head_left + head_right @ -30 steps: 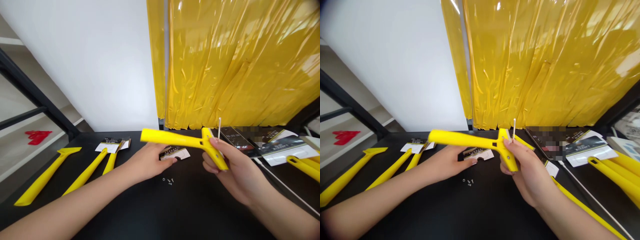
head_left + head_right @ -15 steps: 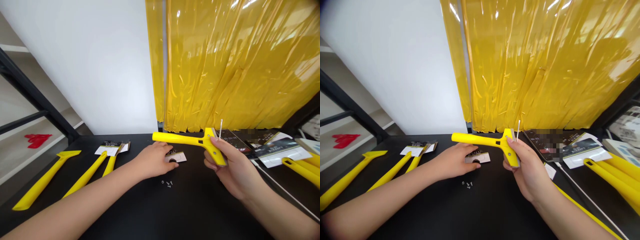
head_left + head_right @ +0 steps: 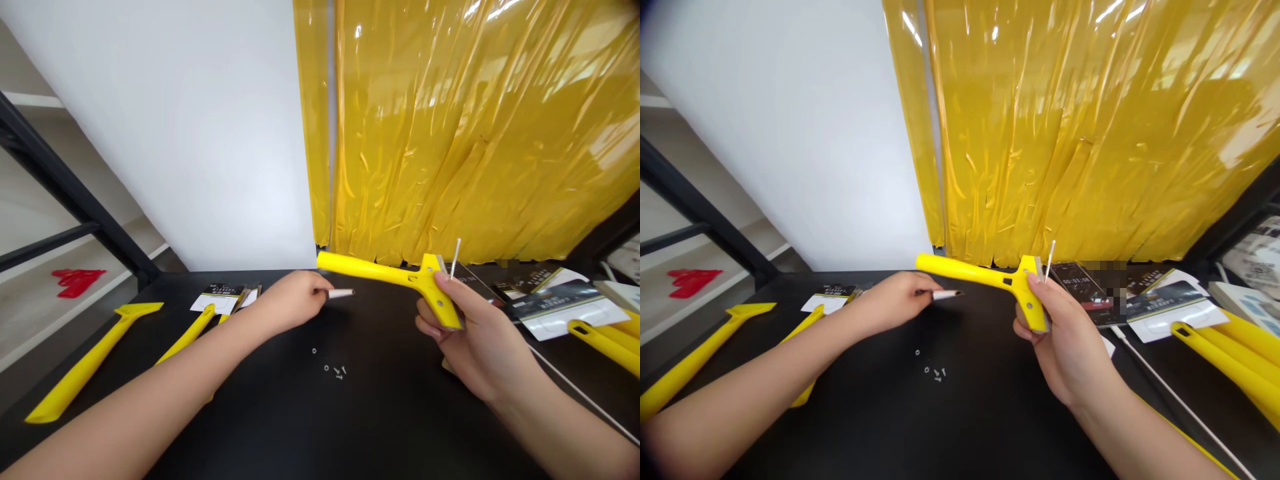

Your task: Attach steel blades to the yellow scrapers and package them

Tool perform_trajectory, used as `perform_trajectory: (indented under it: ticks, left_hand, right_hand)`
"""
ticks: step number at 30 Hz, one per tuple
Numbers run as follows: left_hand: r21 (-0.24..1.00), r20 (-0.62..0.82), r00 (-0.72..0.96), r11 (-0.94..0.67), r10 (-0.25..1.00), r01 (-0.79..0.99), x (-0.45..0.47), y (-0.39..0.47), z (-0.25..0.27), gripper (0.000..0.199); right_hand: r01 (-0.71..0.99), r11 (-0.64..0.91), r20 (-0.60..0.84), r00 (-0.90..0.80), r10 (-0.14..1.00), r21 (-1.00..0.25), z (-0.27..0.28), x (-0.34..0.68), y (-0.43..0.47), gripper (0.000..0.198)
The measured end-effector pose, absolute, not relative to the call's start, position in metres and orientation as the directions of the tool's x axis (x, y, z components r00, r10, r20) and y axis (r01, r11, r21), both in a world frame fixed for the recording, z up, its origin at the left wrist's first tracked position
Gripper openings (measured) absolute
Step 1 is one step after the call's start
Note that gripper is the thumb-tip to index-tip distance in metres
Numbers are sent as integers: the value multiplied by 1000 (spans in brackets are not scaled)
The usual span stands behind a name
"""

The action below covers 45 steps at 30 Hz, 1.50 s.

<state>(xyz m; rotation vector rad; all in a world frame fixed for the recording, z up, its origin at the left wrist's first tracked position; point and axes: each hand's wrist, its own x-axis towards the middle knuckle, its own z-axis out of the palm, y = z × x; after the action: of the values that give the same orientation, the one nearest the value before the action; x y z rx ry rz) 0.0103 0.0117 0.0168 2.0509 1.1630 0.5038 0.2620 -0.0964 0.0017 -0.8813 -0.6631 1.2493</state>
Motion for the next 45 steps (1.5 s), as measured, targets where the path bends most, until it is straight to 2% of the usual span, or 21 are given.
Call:
perform_trajectory:
  ticks: [6, 8, 11, 14, 20, 25, 30, 33, 37, 42, 45]
  left_hand:
    - [951, -2, 425, -130, 905, 280, -22, -14, 29, 48]
    - [997, -61, 381, 42, 923, 58, -27, -32, 28, 49]
    - [943, -172, 281, 240, 944, -231, -29, -54, 22, 48]
    - [899, -220, 199, 277, 955, -339, -29, -62, 11, 40]
    - [858, -266, 219, 334, 939, -391, -33, -60, -8, 24]
    - [873, -268, 191, 322, 944, -367, -31, -60, -12, 24]
    - [884, -328, 163, 363, 931, -293, -30, -61, -8, 37]
    - [871, -366, 187, 407, 911, -275, -31, -62, -6, 31]
    - [868, -321, 307, 408, 896, -283, -34, -59, -9, 14]
    - [874, -258, 393, 387, 882, -295, -37, -52, -12, 18]
    - [884, -218, 378, 346, 900, -313, -35, -52, -11, 23]
  right_hand:
    - [-420, 183, 37, 331, 943, -889, 2, 264, -95, 26]
    - [-385, 188, 46, 347, 937, -904, 2, 263, -96, 23]
    - [-337, 166, 48, 332, 942, -927, 0, 258, -100, 21]
    - [-306, 128, 29, 309, 951, -943, -2, 254, -106, 23]
    - [-266, 75, -15, 321, 947, -961, -7, 251, -112, 24]
    - [-237, 31, -44, 305, 951, -971, -13, 252, -110, 26]
    - [-259, 16, -57, 271, 961, -966, -17, 250, -107, 29]
    - [-244, -1, -61, 238, 969, -970, -19, 248, -105, 32]
    - [-228, -2, -54, 226, 973, -974, -19, 248, -101, 32]
    - [-241, -26, -80, 219, 972, -970, -21, 250, -99, 32]
    - [-257, -25, -79, 199, 977, -966, -23, 252, -98, 34]
